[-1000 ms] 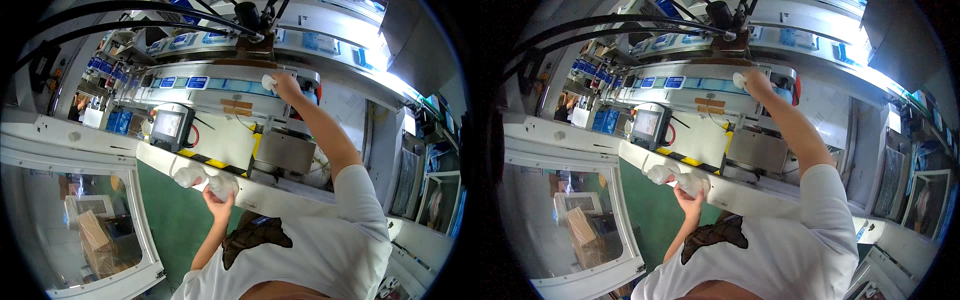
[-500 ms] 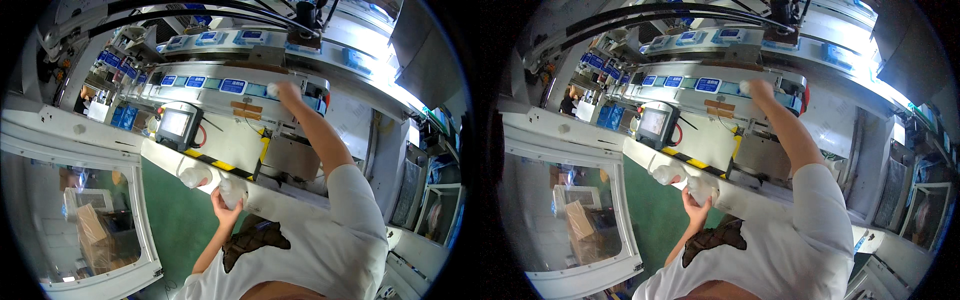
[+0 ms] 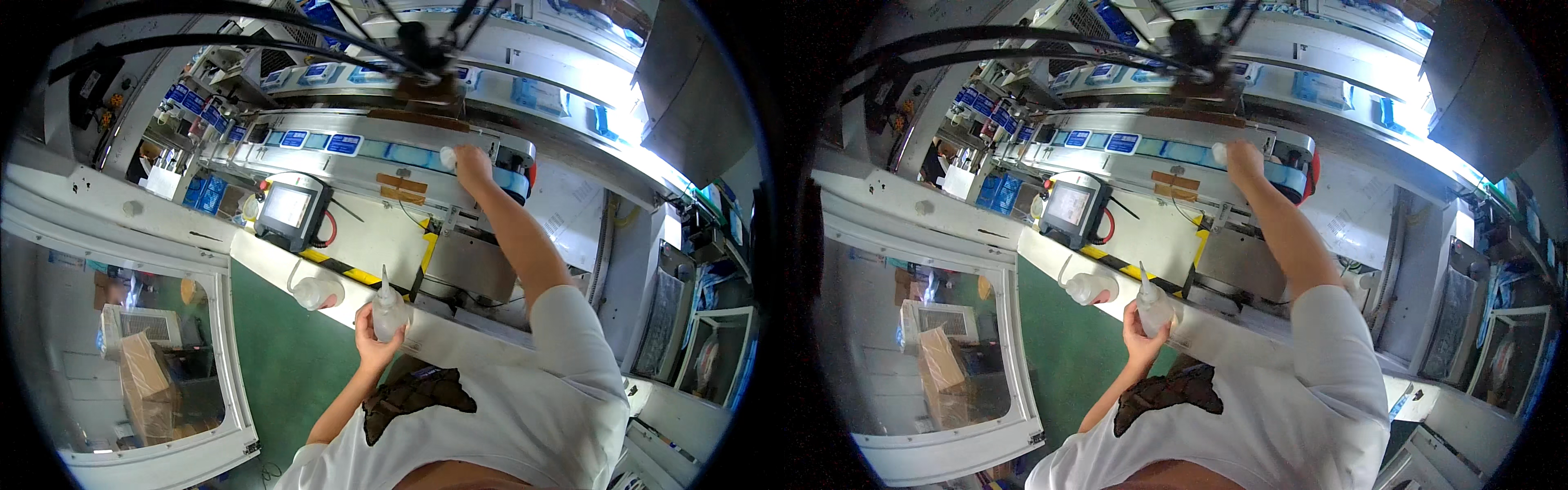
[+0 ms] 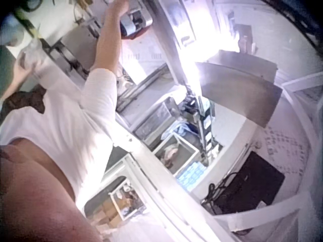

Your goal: The person cleans a section of a white industrial machine using a white cloth and a spray bottle. They wipe the horizontal frame and surrounding components while holding the spray bottle in the other hand.

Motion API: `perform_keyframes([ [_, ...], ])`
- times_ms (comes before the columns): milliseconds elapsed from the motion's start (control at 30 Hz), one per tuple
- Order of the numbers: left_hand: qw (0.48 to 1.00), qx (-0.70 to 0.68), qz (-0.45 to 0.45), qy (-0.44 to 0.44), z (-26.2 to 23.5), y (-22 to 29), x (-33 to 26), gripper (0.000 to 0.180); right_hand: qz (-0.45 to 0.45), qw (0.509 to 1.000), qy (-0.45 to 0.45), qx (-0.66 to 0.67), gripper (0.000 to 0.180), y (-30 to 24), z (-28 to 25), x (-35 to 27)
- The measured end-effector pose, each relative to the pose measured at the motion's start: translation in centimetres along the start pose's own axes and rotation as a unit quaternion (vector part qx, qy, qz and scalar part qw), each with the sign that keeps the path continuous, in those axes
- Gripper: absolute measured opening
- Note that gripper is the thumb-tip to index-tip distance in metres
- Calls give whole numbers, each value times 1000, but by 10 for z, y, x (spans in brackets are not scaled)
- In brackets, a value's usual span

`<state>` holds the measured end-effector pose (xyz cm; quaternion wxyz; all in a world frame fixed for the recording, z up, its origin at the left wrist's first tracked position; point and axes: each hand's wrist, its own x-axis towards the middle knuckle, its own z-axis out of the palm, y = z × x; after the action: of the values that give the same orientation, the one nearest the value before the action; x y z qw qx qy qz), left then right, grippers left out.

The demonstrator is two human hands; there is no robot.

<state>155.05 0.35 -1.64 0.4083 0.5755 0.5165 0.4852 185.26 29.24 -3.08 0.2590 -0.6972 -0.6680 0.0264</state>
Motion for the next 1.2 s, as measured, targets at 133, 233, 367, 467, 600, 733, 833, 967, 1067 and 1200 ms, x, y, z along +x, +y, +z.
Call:
perform_keyframes([
  [133, 999, -19, -25, 33, -7, -1, -9, 70, -60, 996, -54, 33, 18, -18, 17, -3],
  [233, 998, -25, -37, 47, -11, -6, -13, 70, 9, 1000, 9, 21, 18, -12, 6, 6],
  [367, 998, -26, -48, 45, -11, -14, -21, 71, -64, 994, -72, 55, 19, -26, 6, -2],
  [467, 998, -20, -42, 40, -5, -6, -14, 70, -6, 1000, 22, -13, 21, -17, 6, 10],
  [600, 998, -18, -47, 36, -5, 3, -12, 73, -72, 994, -80, 30, 20, 30, -11, -3],
  [733, 999, -24, -30, 38, -2, 2, -13, 74, -78, 990, -112, 34, 20, 41, -55, 5],
  [833, 998, -36, -52, 17, 6, 7, -11, 72, -51, 995, -52, 67, 21, 28, -54, 3],
  [967, 1000, 23, 7, 7, 8, 13, -8, 70, -38, 998, -39, 27, 17, 5, -22, 4],
  [1067, 999, 2, -44, 26, 3, 16, -11, 72, 87, 996, -30, -6, 15, -13, -7, -1],
  [1200, 997, -8, -50, 60, -8, 4, -20, 71, 4, 991, -136, 12, 21, -21, -9, 1],
])
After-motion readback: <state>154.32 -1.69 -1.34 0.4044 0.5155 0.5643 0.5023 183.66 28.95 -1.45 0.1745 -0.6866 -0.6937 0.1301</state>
